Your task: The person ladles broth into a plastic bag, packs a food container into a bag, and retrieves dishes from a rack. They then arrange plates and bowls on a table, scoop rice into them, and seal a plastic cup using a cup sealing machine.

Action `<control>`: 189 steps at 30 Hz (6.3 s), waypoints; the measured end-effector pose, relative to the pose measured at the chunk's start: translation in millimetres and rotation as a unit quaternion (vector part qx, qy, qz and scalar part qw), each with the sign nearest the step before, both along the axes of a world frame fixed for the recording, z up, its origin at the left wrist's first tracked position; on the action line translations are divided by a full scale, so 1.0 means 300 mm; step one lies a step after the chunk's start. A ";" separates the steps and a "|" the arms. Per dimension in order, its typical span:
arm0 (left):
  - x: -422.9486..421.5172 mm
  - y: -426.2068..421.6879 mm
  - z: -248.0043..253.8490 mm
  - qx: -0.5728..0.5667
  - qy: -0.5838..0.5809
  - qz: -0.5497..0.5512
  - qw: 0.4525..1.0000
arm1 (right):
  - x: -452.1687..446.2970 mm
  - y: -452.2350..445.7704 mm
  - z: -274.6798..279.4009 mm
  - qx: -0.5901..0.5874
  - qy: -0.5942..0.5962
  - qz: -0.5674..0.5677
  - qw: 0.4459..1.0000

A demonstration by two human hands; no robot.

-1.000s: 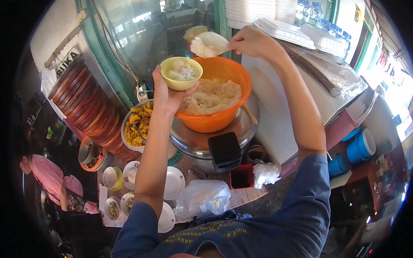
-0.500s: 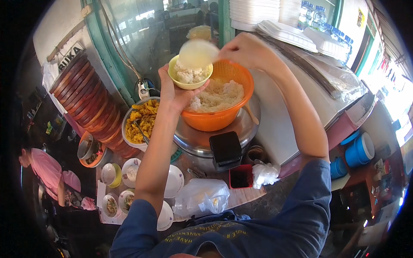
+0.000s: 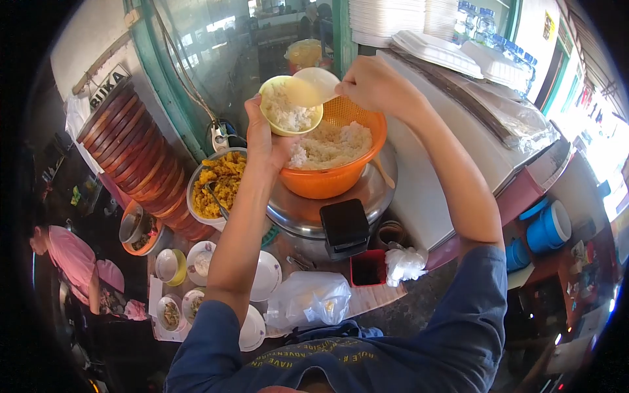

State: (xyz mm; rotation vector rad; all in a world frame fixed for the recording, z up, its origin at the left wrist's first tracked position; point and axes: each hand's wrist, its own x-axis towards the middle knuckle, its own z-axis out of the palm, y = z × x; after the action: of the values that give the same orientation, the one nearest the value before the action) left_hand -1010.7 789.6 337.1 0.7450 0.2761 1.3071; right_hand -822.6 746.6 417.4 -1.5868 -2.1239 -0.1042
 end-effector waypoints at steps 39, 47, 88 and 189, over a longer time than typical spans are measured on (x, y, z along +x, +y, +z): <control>-0.028 0.095 0.017 -0.030 0.054 0.002 0.998 | 0.054 -0.082 -0.136 0.208 0.075 0.081 0.972; -0.042 0.079 0.012 0.016 0.075 -0.026 0.997 | -0.003 0.017 -0.149 0.079 0.192 0.015 0.978; -0.562 -0.225 -0.152 0.125 -0.109 0.053 0.985 | 0.190 0.035 -0.241 0.083 0.125 0.011 0.989; -0.046 0.012 0.030 -0.020 0.057 -0.130 0.990 | 0.046 -0.009 -0.021 -0.031 0.135 0.073 0.988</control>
State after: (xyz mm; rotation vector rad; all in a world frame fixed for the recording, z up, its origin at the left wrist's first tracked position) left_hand -1024.4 793.4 346.0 0.7947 0.2867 1.0124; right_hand -808.7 743.8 411.1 -1.3855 -2.0355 0.2154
